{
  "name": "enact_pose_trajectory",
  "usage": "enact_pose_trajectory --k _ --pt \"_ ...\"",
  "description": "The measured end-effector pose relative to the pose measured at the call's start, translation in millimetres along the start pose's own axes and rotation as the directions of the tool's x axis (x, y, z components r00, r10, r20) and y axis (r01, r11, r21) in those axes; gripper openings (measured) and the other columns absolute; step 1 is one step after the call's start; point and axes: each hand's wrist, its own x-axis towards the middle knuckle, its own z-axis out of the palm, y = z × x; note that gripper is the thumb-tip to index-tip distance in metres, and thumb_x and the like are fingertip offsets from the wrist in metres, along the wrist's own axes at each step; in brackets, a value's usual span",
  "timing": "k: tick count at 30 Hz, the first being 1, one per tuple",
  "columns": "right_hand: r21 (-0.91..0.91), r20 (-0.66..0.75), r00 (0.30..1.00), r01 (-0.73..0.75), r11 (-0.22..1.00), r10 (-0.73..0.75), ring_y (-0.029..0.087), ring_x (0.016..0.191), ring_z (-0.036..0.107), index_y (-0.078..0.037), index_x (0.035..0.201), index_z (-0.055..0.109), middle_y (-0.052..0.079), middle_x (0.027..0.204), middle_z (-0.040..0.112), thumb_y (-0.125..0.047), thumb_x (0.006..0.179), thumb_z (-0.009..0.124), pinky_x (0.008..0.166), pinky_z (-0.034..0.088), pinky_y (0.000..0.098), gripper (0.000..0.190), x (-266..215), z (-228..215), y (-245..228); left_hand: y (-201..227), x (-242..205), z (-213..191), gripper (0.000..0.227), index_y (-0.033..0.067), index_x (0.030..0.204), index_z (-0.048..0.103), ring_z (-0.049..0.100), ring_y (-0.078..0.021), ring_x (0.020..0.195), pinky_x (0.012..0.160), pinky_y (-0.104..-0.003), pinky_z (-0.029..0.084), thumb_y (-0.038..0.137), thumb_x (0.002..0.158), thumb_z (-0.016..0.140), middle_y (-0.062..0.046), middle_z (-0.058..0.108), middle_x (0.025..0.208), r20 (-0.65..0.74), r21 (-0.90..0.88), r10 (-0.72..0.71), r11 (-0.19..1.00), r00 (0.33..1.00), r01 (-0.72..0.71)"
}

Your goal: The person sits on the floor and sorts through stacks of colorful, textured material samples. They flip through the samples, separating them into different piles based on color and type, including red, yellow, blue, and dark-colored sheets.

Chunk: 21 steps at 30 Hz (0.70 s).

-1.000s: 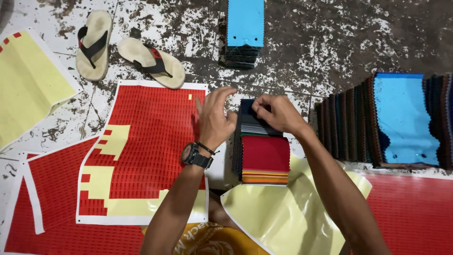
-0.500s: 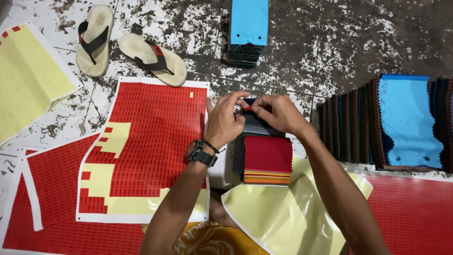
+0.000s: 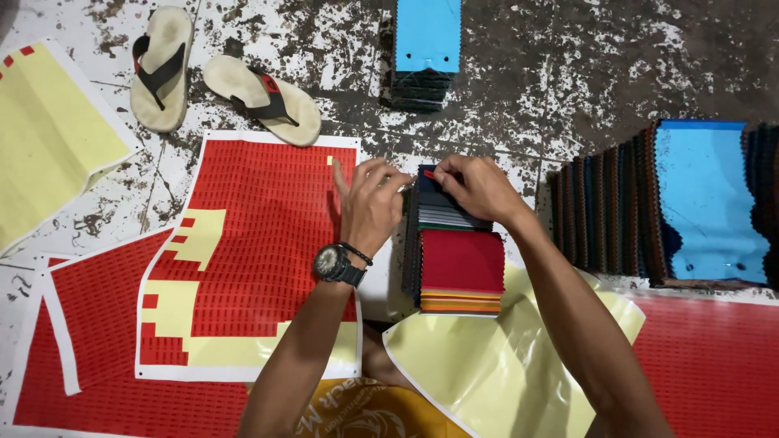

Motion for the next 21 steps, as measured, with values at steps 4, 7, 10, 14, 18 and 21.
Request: enact_pose_trajectory --k 4,7,10,14,18,21 --pt "-0.023 0.020 0.996 -0.088 0.996 0.089 0.039 0.094 0.074 -0.005 0.107 0.074 0.016 0.091 0.079 -0.016 0.099 0.062 0.081 0.056 0.0523 0.019 7.0 5.3 5.6 -1.6 3.4 7.5 0.033 0.0264 0.108 0.073 0.057 -0.0245 0.124 0.112 -0.074 0.021 0.002 0.087 0.064 0.000 0.067 0.104 -0.035 0.087 0.121 0.989 0.992 -0.118" --pt "-0.105 0.029 0.988 -0.145 0.984 0.149 0.037 0.098 0.074 -0.009 0.109 0.074 0.012 0.095 0.079 -0.022 0.099 0.060 0.085 0.056 0.0519 0.021 8.0 9.6 6.6 1.6 7.6 10.1 0.038 0.0299 0.111 0.074 0.059 -0.0255 0.121 0.111 -0.077 0.020 0.000 0.089 0.064 -0.001 0.068 0.102 -0.016 0.190 0.202 0.962 0.979 -0.196" --pt "-0.126 -0.015 0.992 -0.128 0.984 0.127 0.039 0.094 0.075 -0.007 0.107 0.075 0.016 0.093 0.079 -0.019 0.096 0.063 0.081 0.058 0.0512 0.020 3.2 12.8 6.9 1.6 6.3 15.6 0.033 0.0327 0.110 0.075 0.059 -0.0265 0.123 0.111 -0.078 0.020 0.007 0.093 0.063 -0.001 0.069 0.106 0.021 0.291 0.219 0.932 0.976 -0.215" --pt "-0.236 -0.166 0.986 -0.068 0.969 0.029 0.038 0.094 0.073 -0.011 0.107 0.074 0.013 0.094 0.074 -0.019 0.084 0.079 0.078 0.059 0.0494 0.024 4.9 11.9 20.1 2.8 5.8 14.6 0.031 0.0329 0.111 0.074 0.059 -0.0280 0.123 0.110 -0.078 0.020 0.010 0.095 0.062 -0.002 0.067 0.105 0.012 0.269 0.198 0.944 0.980 -0.193" --pt "-0.456 -0.204 0.965 0.056 0.888 -0.166 0.032 0.091 0.071 -0.021 0.096 0.075 0.003 0.089 0.065 -0.025 0.084 0.082 0.075 0.061 0.0457 0.015 11.7 13.5 44.7 0.6 8.0 16.6 0.029 0.0305 0.115 0.073 0.056 -0.0298 0.127 0.108 -0.078 0.022 0.011 0.095 0.063 -0.003 0.063 0.112 0.005 0.190 0.177 0.966 0.984 -0.174" --pt "-0.602 -0.319 0.832 0.193 0.775 -0.455 0.025 0.081 0.066 -0.022 0.079 0.069 -0.003 0.083 0.061 -0.027 0.085 0.080 0.068 0.052 0.0404 0.013 8.7 23.8 61.4 0.3 9.5 10.0 0.049 0.0243 0.126 0.067 0.052 -0.0312 0.132 0.110 -0.072 0.030 -0.003 0.087 0.057 -0.004 0.057 0.127 0.017 -0.008 0.087 0.996 0.996 -0.087"
